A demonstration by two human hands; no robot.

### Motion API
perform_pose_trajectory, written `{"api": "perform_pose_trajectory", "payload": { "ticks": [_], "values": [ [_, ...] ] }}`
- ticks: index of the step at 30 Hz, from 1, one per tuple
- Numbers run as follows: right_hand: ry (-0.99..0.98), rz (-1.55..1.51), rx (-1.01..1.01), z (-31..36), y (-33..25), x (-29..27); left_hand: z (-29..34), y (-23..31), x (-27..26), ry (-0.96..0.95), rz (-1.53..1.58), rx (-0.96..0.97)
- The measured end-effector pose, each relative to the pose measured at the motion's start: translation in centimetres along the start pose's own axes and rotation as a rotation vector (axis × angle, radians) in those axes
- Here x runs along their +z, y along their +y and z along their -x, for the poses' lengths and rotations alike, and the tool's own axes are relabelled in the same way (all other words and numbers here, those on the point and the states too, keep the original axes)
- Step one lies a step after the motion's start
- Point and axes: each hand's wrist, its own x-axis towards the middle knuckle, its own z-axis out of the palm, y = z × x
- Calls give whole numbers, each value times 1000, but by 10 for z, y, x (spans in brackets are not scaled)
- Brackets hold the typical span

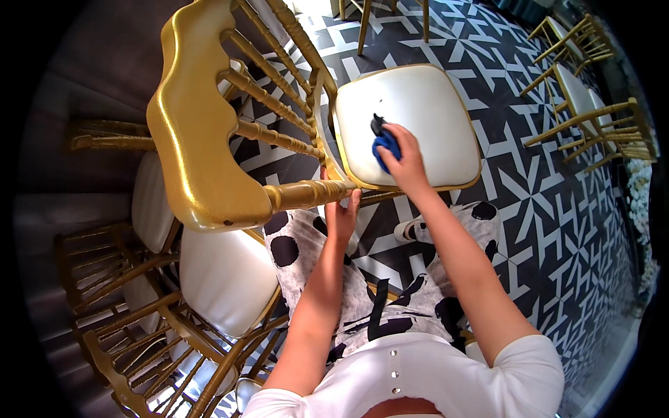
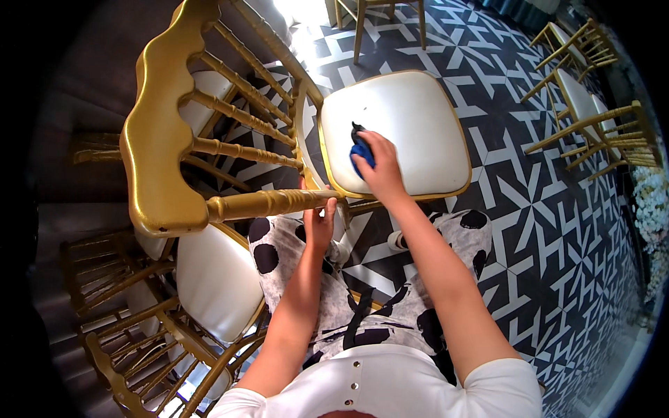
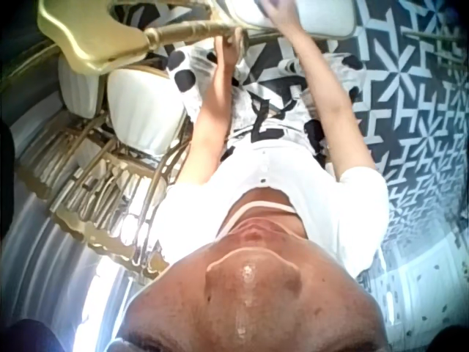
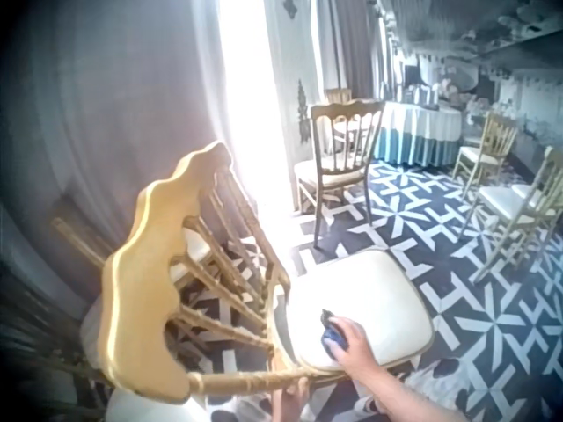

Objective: The person wipes the gold-colored frame of a chair with a blue cloth, including the backrest, spindles, and seat frame, then folds the cloth on the chair seat.

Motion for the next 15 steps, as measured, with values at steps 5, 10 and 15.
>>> {"api": "perform_pose_trajectory", "payload": {
  "ticks": [5,10,15],
  "values": [
    [-375,232,-147,-9,25,49,1,-4,-3,70,-348,173],
    [-327,427,-156,1,9,38,8,12,-9,212,139,-83],
    [-446,312,68,7,8,36,-6,-9,-11,516,522,-404]
  ]
}}
